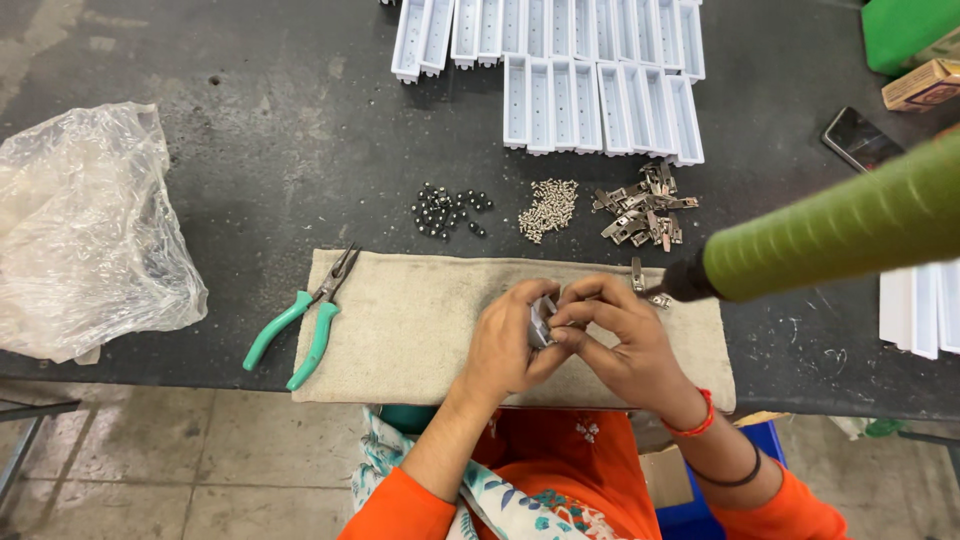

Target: The person uses a green heat gun to apply heat to small metal clips and white plastic housings on a workbench. They repeatedly pick up clips, insert them into the housings, and apply heat, then place the assembled units aside.

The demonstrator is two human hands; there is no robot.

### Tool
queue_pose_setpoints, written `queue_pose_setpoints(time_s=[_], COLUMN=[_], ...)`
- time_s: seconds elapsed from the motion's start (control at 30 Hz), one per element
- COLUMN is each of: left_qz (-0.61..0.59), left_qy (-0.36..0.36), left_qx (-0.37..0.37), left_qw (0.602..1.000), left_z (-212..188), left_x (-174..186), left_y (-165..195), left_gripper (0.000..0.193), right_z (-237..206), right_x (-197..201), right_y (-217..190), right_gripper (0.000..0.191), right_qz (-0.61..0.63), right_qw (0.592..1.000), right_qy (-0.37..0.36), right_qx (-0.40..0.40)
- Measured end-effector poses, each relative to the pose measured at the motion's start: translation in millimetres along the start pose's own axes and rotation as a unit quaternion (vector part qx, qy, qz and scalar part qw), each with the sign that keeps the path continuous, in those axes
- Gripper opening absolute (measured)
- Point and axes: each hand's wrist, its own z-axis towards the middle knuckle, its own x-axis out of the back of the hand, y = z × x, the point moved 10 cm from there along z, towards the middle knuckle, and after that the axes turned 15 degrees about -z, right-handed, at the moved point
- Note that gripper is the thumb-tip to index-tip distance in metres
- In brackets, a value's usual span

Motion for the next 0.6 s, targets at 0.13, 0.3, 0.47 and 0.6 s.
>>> queue_pose_setpoints(time_s=[0.13, 0.3, 0.47, 0.6], left_qz=[-0.01, -0.016, -0.015, -0.005], left_qy=[-0.006, -0.012, -0.014, -0.012], left_qx=[0.009, 0.004, -0.004, -0.005], left_qw=[1.0, 1.0, 1.0, 1.0], left_z=[0, 1, 1, 1], left_x=[-2, -2, -1, -1], left_y=[-4, -4, 0, 2], left_gripper=[0.061, 0.063, 0.063, 0.064], right_z=[9, 13, 17, 18], right_x=[4, 8, 12, 9], right_y=[-13, -21, -27, -21], right_gripper=[0.016, 0.017, 0.018, 0.015], right_qz=[-0.04, -0.054, -0.072, -0.072], right_qw=[0.999, 0.998, 0.995, 0.993], right_qy=[-0.018, -0.033, -0.043, -0.093], right_qx=[-0.001, 0.024, 0.057, 0.015])
